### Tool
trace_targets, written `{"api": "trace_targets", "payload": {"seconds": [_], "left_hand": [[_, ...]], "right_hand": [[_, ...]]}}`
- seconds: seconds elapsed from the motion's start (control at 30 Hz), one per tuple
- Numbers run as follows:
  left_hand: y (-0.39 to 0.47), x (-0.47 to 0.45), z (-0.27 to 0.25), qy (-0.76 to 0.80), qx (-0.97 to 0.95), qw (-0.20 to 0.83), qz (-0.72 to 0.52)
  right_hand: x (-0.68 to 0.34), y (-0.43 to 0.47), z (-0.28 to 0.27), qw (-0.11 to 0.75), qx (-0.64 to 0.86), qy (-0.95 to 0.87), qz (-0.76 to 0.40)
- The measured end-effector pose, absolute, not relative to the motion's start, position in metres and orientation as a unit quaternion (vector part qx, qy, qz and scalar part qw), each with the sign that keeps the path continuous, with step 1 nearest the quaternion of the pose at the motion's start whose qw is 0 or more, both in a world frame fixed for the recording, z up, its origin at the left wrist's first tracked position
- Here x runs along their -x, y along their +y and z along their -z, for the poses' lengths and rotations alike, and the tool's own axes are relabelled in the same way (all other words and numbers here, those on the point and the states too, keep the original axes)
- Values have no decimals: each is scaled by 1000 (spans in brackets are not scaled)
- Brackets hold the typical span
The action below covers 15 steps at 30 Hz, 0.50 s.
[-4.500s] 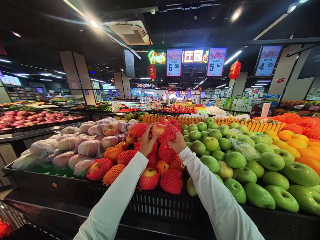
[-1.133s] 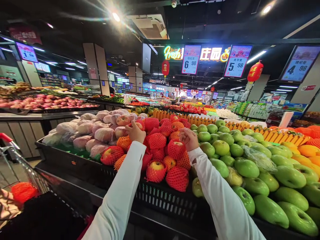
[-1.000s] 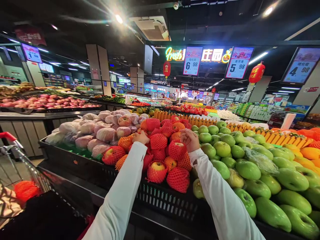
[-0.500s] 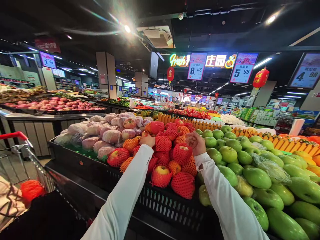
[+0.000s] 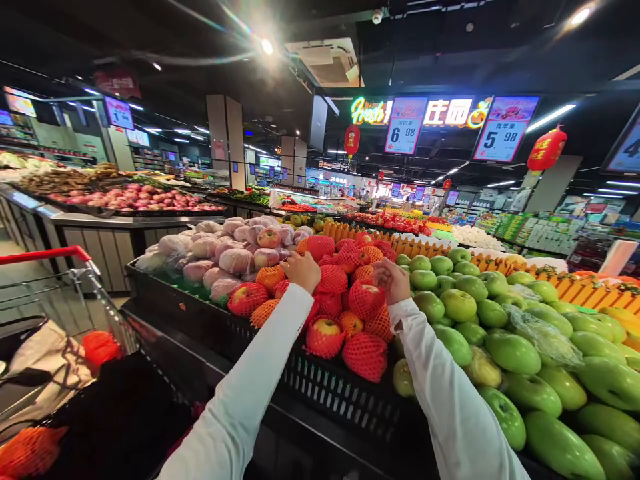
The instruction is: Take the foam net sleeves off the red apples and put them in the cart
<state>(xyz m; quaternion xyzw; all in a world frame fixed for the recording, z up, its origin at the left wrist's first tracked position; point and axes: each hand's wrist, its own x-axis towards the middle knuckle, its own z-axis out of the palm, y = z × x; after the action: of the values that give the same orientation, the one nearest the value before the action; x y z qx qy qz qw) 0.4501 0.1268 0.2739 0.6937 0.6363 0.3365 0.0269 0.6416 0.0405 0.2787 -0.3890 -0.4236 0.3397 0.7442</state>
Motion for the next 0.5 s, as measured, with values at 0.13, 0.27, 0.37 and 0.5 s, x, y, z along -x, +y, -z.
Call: {"api": "trace_targets", "payload": {"seconds": [0.13,0.27,0.37,0.5], "left_hand": [[56,-391,-248,488,-732,-30,-476],[38,-285,-169,598,-652,-59,-462],[43,-180,-104,768,-558,-64,-308],[20,-57,-53,859,-475,-37,-189]], "right_hand": [[-645,42,-279,758,400,-402,-322],[-649,47,-275,764,431,-377,-298],[-651,52,-270,761,448,-384,-271],[-653,56,-266,751,460,-404,-249]]}}
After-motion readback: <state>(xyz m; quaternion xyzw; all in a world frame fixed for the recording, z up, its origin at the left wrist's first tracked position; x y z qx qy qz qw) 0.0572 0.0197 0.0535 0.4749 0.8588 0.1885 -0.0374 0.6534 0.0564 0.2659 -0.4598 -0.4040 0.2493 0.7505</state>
